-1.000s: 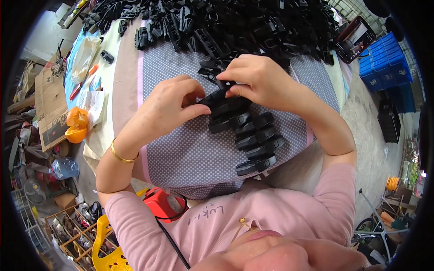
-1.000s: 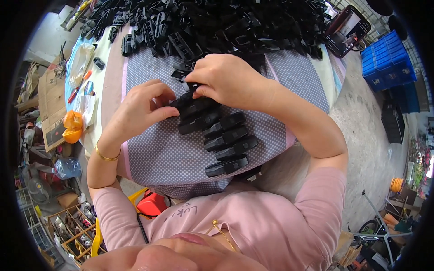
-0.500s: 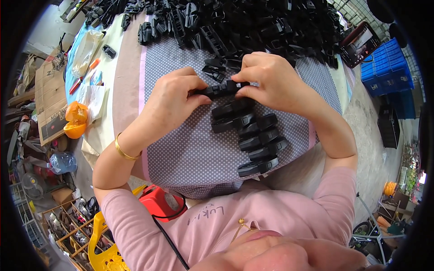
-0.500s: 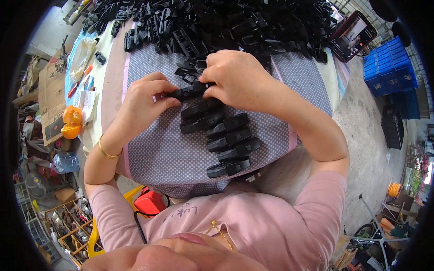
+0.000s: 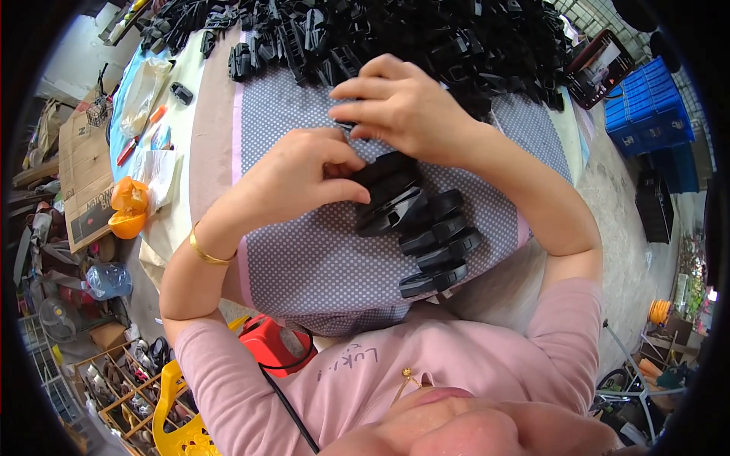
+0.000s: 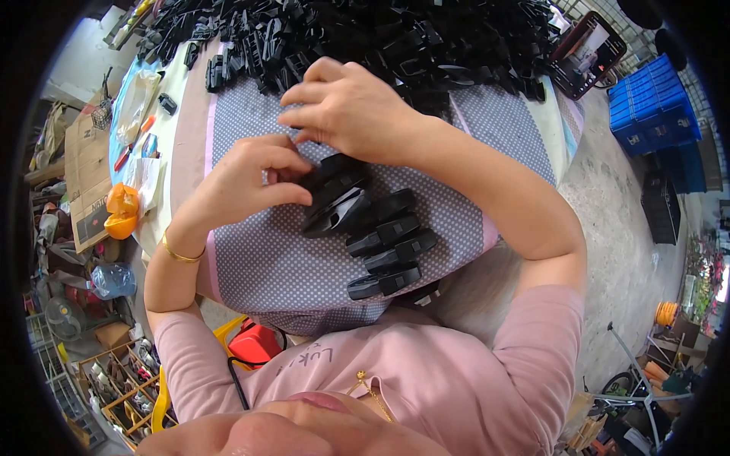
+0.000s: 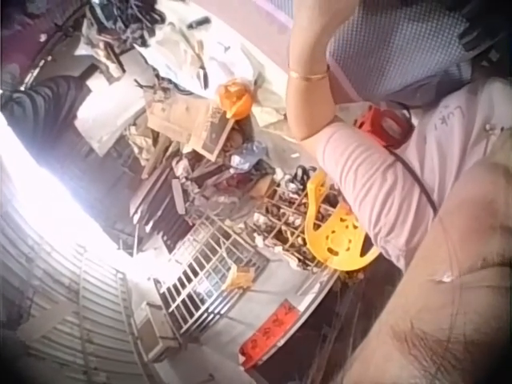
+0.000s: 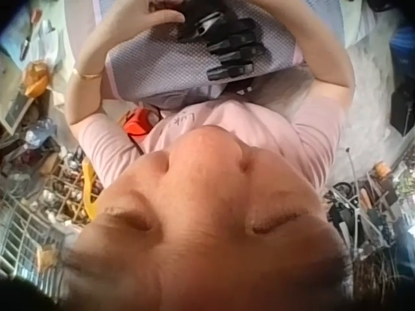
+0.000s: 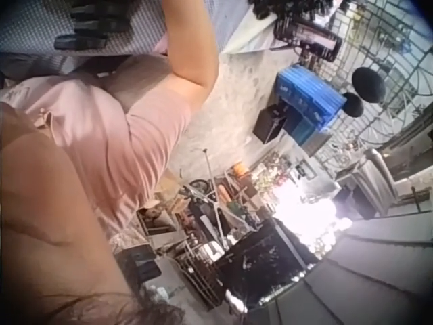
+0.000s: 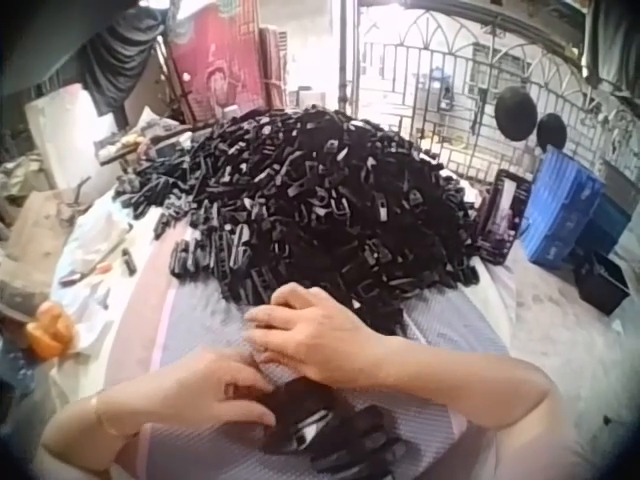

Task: Assembling black plastic hair clips from individual components at a production workstation.

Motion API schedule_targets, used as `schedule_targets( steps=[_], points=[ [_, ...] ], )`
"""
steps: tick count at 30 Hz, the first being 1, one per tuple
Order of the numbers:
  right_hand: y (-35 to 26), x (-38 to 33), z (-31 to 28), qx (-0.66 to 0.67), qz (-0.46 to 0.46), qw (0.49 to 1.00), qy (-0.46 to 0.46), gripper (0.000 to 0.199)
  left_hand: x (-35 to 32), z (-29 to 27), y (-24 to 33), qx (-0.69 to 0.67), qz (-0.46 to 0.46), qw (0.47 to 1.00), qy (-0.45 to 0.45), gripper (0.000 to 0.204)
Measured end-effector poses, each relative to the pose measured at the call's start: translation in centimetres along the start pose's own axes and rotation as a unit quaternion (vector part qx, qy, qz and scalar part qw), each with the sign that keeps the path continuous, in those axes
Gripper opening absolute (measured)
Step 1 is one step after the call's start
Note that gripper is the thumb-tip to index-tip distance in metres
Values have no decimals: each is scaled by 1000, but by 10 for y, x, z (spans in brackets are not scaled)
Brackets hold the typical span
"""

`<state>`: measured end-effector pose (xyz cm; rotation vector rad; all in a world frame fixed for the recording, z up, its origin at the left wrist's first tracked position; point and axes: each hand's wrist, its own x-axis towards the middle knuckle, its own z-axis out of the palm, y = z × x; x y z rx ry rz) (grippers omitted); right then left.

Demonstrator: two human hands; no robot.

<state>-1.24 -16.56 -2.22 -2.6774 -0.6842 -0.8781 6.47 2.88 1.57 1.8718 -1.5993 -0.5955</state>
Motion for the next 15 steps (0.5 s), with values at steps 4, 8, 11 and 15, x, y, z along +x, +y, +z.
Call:
schedule_targets(
  steps=[4, 8, 11, 15],
  points=[
    [1, -4, -2, 19, -10, 998, -65, 27, 3, -11, -6, 52, -157, 986, 4, 18],
    [-8, -5, -21, -38, 22, 990, -135, 24, 26, 0, -39, 259, 105, 917, 284, 43],
    [-11, -15, -32, -82, 54, 982, -163, 18, 39, 7, -37, 341, 129, 907, 210, 47],
    [-17, -19, -42, -116, 55, 980, -153, 13, 39, 8, -45, 364, 115, 904, 192, 54]
  ],
)
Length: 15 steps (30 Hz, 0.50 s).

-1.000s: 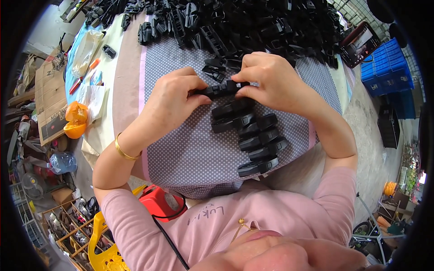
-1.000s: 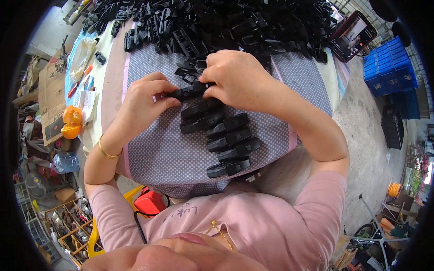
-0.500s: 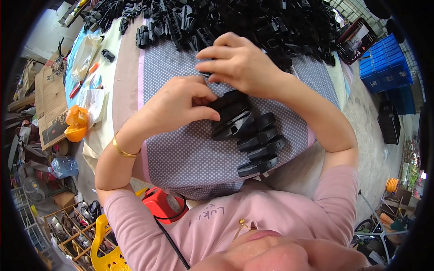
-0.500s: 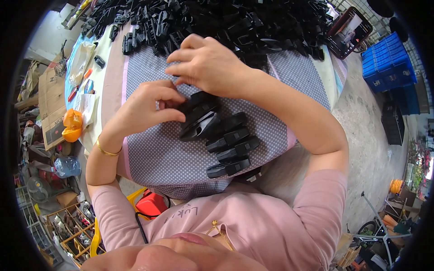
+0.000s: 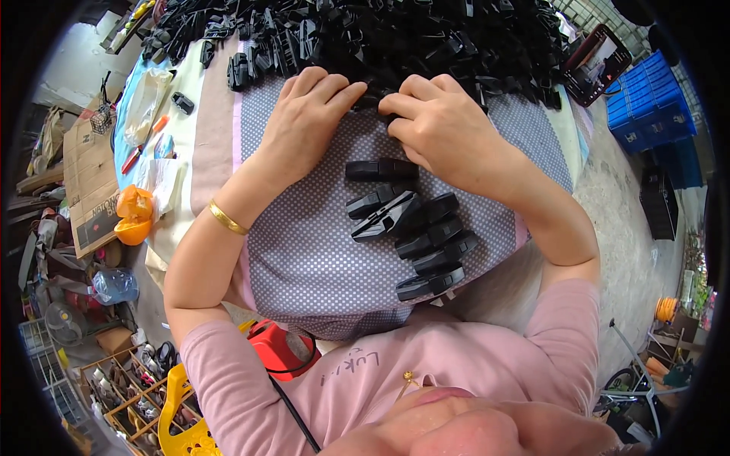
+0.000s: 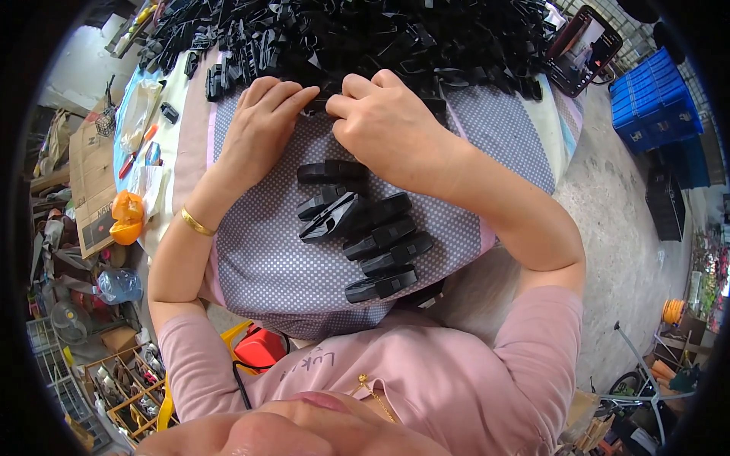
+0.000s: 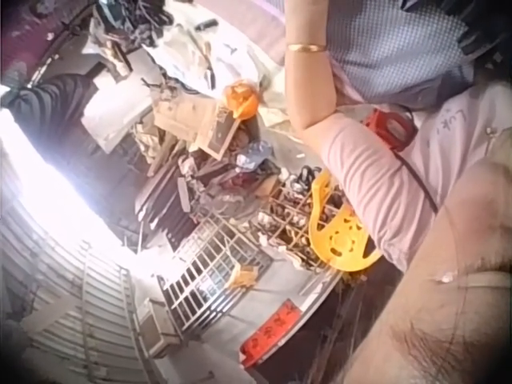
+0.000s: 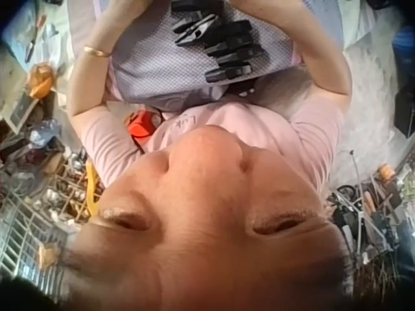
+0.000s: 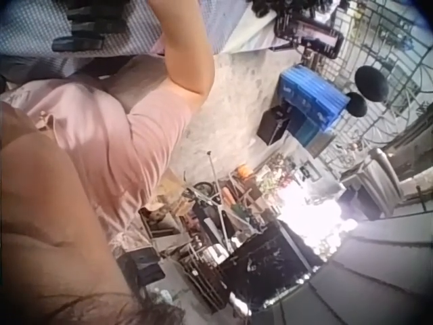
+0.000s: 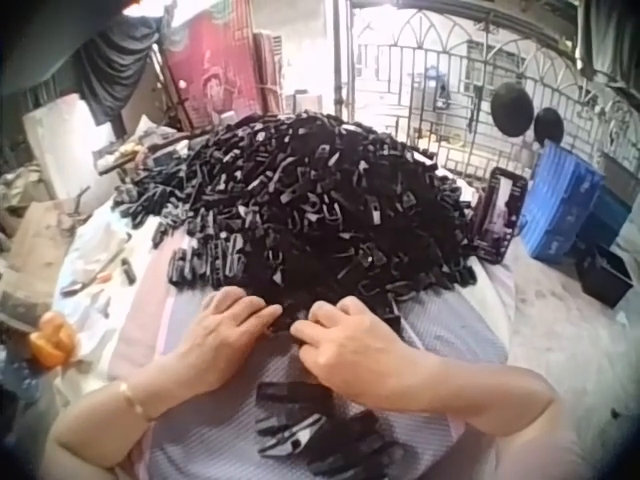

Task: Assembling black plastic hair clips from individual components at a production workstation.

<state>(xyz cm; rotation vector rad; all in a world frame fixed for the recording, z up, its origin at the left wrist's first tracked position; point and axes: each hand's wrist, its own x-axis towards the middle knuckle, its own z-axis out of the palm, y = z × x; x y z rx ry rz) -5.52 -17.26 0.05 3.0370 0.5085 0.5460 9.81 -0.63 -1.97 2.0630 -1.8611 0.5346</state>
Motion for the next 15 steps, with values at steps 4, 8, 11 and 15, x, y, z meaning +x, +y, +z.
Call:
schedule_targets(
  steps=[4, 8, 11, 15],
  points=[
    [1, -1, -4, 6, 12, 999, 31, 11, -2, -11, 9, -90, -39, 995, 23, 47],
    [13, 1, -5, 57, 15, 996, 67, 12, -10, -28, 20, -234, -181, 954, -52, 40],
    [20, 3, -5, 216, 68, 965, 136, 24, -16, -40, 18, -263, -201, 932, -150, 34],
    [-1, 9, 6, 473, 112, 863, 138, 51, -19, -46, 22, -283, -171, 926, -184, 29]
  ],
)
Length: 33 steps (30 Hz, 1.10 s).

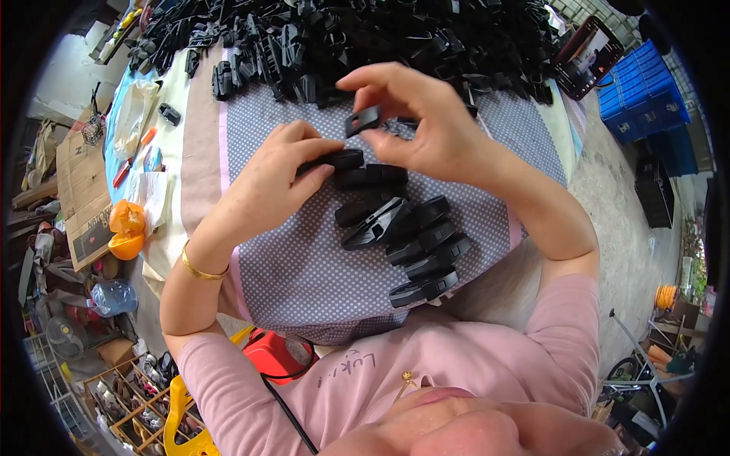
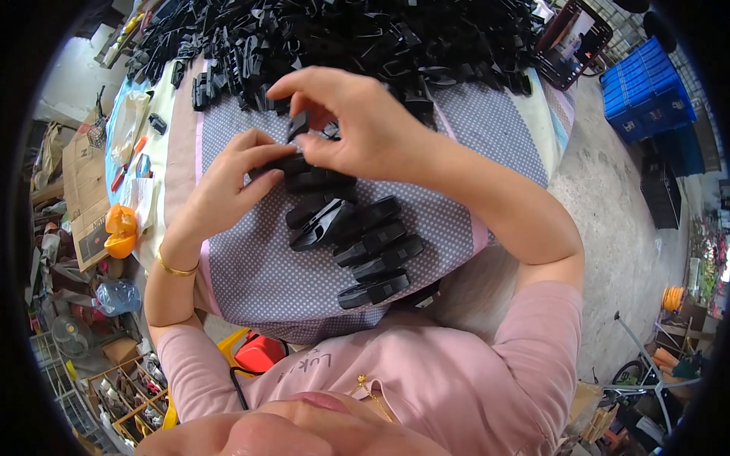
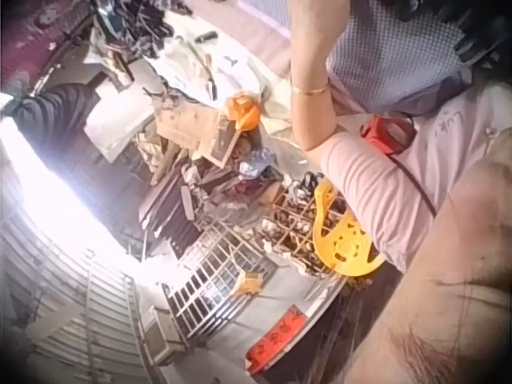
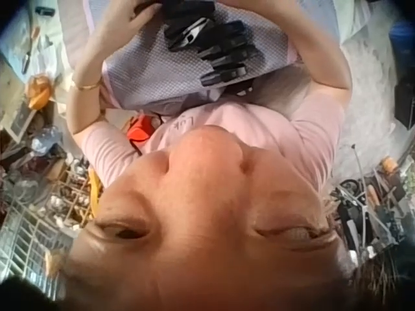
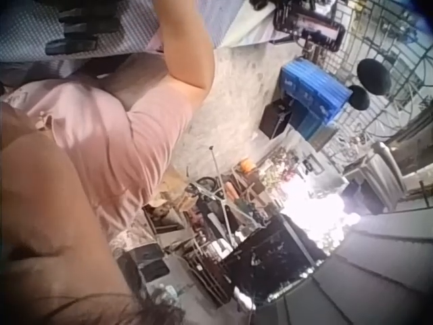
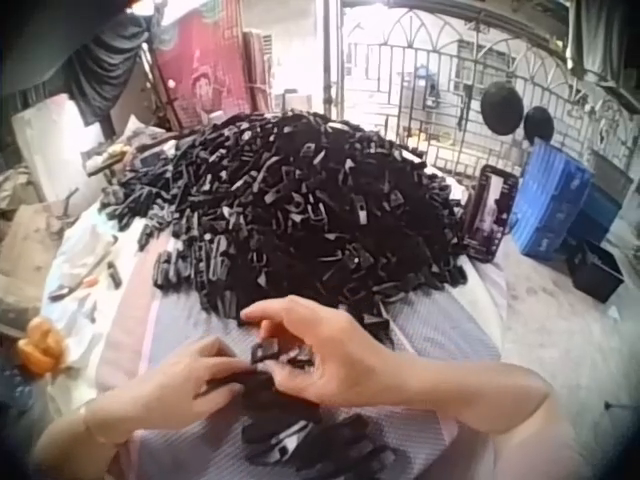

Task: Assembling black plastic hair clips from individual components at a production workstation.

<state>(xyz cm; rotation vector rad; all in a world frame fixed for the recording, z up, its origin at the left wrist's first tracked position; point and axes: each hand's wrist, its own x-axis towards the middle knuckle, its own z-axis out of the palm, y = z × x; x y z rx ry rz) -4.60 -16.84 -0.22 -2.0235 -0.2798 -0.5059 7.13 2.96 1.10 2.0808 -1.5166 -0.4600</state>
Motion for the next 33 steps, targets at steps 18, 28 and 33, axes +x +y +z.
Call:
schedule_targets(
  steps=[18, 28, 33],
  points=[
    [7, -6, 0, -256, -58, 962, -70, 26, -1, 8, 6, 23, -54, 993, 98, 20],
    [22, 0, 11, -176, -82, 978, -77, 27, 5, 8, 1, -15, -41, 996, 80, 19],
    [4, 3, -25, -257, -80, 957, -108, 37, 7, -4, 1, -69, 25, 995, -71, 27]
  ],
)
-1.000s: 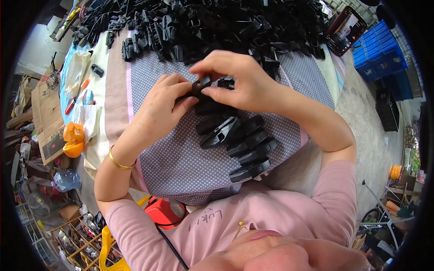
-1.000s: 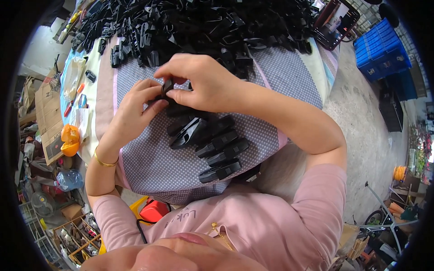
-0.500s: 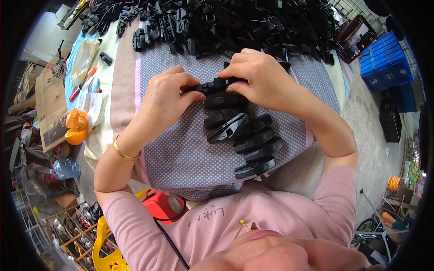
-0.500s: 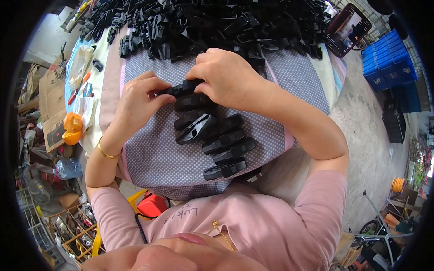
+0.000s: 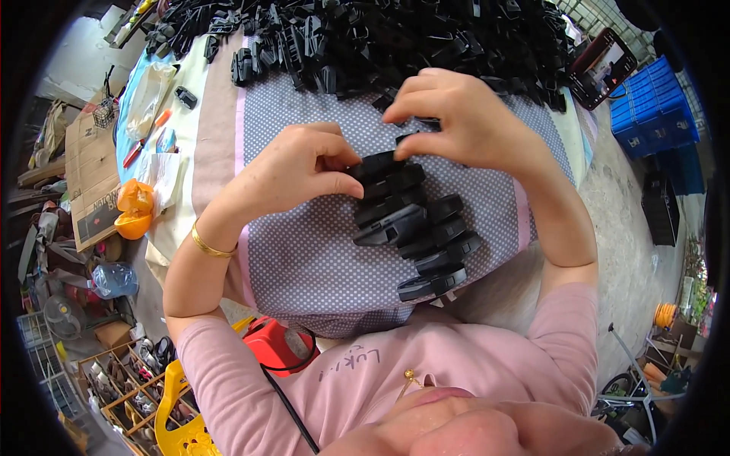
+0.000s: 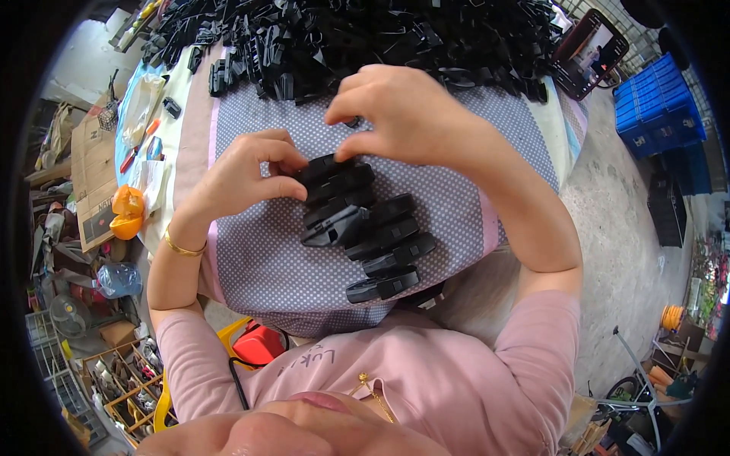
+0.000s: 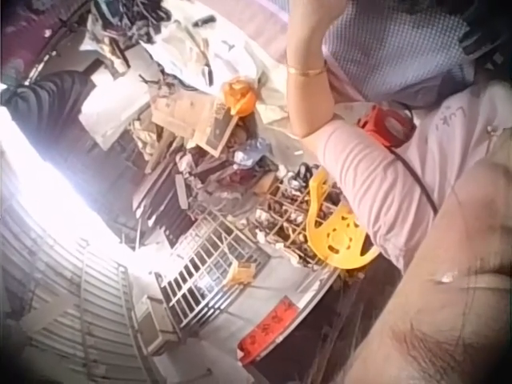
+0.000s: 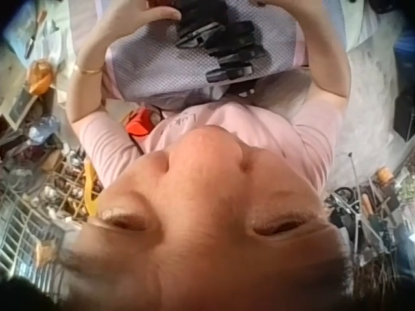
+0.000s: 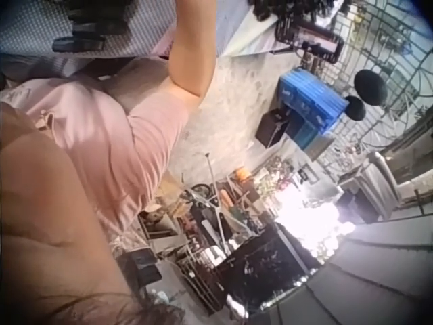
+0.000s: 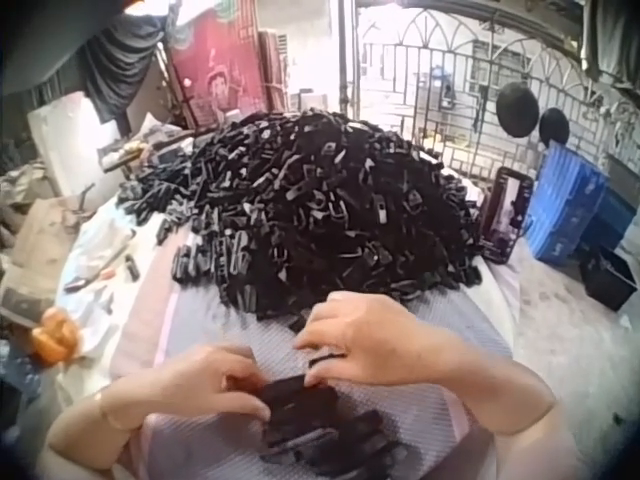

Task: Assembling black plastic hair clips from individual components at a production workstation.

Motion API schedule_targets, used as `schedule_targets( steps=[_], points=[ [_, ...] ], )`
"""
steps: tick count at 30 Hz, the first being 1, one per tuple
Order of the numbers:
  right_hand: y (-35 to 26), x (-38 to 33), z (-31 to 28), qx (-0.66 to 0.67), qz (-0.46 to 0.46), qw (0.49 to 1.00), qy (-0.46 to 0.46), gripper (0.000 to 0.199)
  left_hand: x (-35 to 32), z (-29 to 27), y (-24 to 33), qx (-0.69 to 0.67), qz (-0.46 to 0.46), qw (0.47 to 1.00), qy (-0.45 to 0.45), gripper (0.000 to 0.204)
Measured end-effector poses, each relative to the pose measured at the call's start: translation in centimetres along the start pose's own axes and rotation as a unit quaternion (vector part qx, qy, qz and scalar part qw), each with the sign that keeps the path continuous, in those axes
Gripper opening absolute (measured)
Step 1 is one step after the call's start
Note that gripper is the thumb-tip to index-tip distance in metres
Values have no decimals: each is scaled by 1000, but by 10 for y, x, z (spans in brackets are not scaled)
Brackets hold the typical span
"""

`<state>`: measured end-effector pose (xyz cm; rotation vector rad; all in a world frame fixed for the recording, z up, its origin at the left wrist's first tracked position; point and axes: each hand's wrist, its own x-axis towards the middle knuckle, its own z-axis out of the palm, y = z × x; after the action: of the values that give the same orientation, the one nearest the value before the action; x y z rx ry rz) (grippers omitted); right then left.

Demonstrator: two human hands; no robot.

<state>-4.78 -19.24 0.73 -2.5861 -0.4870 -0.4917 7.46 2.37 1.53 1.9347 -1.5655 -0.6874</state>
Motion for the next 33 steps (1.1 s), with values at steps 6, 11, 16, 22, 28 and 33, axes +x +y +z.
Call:
schedule_targets(
  steps=[6, 11, 16, 22, 28, 33],
  points=[
    [-3, -3, 3, -51, 25, 995, -82, 32, 16, 7, -31, 113, 56, 971, 203, 30],
    [-4, -4, 10, -58, 25, 997, -41, 24, 30, 3, -43, 392, 67, 880, 258, 46],
    [-12, 6, 19, 129, 55, 989, 54, 26, 14, 6, -28, 328, 91, 906, 253, 36],
    [0, -3, 15, -9, 5, 1000, 0, 26, -9, 16, 14, 43, -33, 987, 151, 38],
    [-6, -3, 11, -97, 41, 994, 21, 25, -8, 0, -7, 178, 13, 961, 210, 37],
    [-4, -2, 18, -50, 55, 995, 59, 24, -4, 18, 5, 123, -100, 974, 159, 29]
  ],
)
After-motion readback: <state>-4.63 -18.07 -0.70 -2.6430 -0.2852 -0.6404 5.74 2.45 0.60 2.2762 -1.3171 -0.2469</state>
